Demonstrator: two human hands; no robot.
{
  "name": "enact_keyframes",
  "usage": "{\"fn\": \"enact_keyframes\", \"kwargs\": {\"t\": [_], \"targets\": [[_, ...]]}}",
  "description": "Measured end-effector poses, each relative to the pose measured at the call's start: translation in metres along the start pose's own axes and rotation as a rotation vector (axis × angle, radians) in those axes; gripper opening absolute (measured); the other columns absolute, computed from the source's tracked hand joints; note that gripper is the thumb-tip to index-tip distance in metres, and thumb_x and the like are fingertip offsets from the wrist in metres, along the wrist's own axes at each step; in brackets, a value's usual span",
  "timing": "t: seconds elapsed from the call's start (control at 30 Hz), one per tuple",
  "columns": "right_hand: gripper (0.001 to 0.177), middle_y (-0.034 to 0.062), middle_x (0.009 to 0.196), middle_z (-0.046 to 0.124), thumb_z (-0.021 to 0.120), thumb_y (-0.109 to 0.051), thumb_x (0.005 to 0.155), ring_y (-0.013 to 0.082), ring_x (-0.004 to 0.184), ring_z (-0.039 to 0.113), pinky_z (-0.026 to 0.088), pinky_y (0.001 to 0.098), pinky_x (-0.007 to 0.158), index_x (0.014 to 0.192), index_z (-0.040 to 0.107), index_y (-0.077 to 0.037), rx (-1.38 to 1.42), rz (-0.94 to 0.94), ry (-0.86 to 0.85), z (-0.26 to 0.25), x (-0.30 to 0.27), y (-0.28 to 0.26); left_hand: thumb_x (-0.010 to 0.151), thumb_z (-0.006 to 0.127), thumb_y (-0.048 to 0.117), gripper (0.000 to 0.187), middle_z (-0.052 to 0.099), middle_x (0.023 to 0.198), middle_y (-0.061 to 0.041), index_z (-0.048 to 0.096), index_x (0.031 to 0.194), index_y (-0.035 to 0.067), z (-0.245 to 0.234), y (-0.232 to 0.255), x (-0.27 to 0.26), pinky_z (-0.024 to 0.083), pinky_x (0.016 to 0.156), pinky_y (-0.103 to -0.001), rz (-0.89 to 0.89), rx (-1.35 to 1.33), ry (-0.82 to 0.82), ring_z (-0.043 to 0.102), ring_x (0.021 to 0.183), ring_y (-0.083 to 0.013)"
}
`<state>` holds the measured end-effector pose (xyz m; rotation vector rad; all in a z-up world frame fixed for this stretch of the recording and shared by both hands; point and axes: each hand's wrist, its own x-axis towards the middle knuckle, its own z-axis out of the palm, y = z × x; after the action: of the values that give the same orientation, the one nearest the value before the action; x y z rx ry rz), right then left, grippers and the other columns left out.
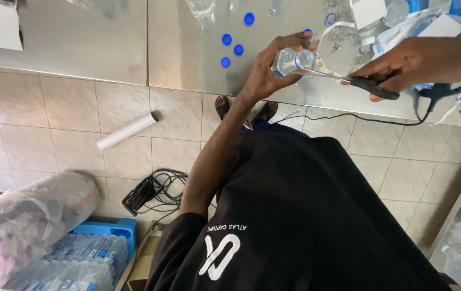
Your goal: Manually applying labels and heat-shrink seals to plastic water bottles at a production workstation.
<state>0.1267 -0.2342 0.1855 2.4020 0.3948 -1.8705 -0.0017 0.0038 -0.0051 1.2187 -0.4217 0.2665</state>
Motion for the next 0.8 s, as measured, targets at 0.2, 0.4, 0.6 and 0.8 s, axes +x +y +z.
{"fn": "enact_keyframes", "kwargs": {"t": [0.2, 0.4, 0.6, 0.8], "targets": [[0.051, 0.0165, 0.080, 0.076, 0.062, -0.023, 0.104, 0.0260, 0.093, 0.070, 0.043, 0.0410, 0.102, 0.148, 0.085, -0.014, 0.438, -0.148, -0.005, 0.035, 0.028, 0.023, 0.107, 0.082, 0.013, 0.038, 0.071, 0.138, -0.008, 0.058, 0.136, 0.020, -0.002, 0.003, 0.005, 0.049, 0.129, -0.051, -0.045, -0.066, -0.088, 0.050, 0.155, -0.0311], [0.094, 0.0037, 0.073, 0.051, 0.078, -0.045, 0.081, 0.0262, 0.087, 0.070, 0.053, 0.0495, 0.097, 0.162, 0.061, 0.000, 0.739, -0.611, -0.217, 0.063, 0.055, 0.035, 0.108, 0.089, 0.022, 0.092, 0.079, 0.139, -0.015, 0.022, 0.172, 0.023, -0.012, 0.001, 0.007, 0.040, 0.140, -0.049, -0.107, -0.102, -0.171, 0.061, 0.155, -0.0307], [0.068, 0.0210, 0.090, 0.079, 0.076, -0.032, 0.084, 0.0300, 0.100, 0.068, 0.046, 0.0495, 0.100, 0.147, 0.077, -0.007, 0.770, -0.471, 0.001, 0.076, 0.045, 0.019, 0.108, 0.090, 0.023, 0.104, 0.080, 0.139, -0.018, 0.012, 0.176, 0.025, -0.014, 0.007, 0.012, 0.036, 0.142, -0.056, -0.185, -0.131, -0.242, 0.061, 0.157, -0.0347], [0.081, 0.0047, 0.077, 0.051, 0.074, -0.051, 0.093, 0.0258, 0.086, 0.065, 0.060, 0.0494, 0.090, 0.154, 0.062, 0.000, 0.912, -0.961, -0.043, 0.103, 0.067, 0.022, 0.107, 0.093, 0.018, 0.117, 0.070, 0.157, -0.018, 0.000, 0.178, 0.028, -0.020, 0.003, 0.017, 0.035, 0.144, -0.050, -0.157, -0.107, -0.267, 0.064, 0.156, -0.0323]]}}
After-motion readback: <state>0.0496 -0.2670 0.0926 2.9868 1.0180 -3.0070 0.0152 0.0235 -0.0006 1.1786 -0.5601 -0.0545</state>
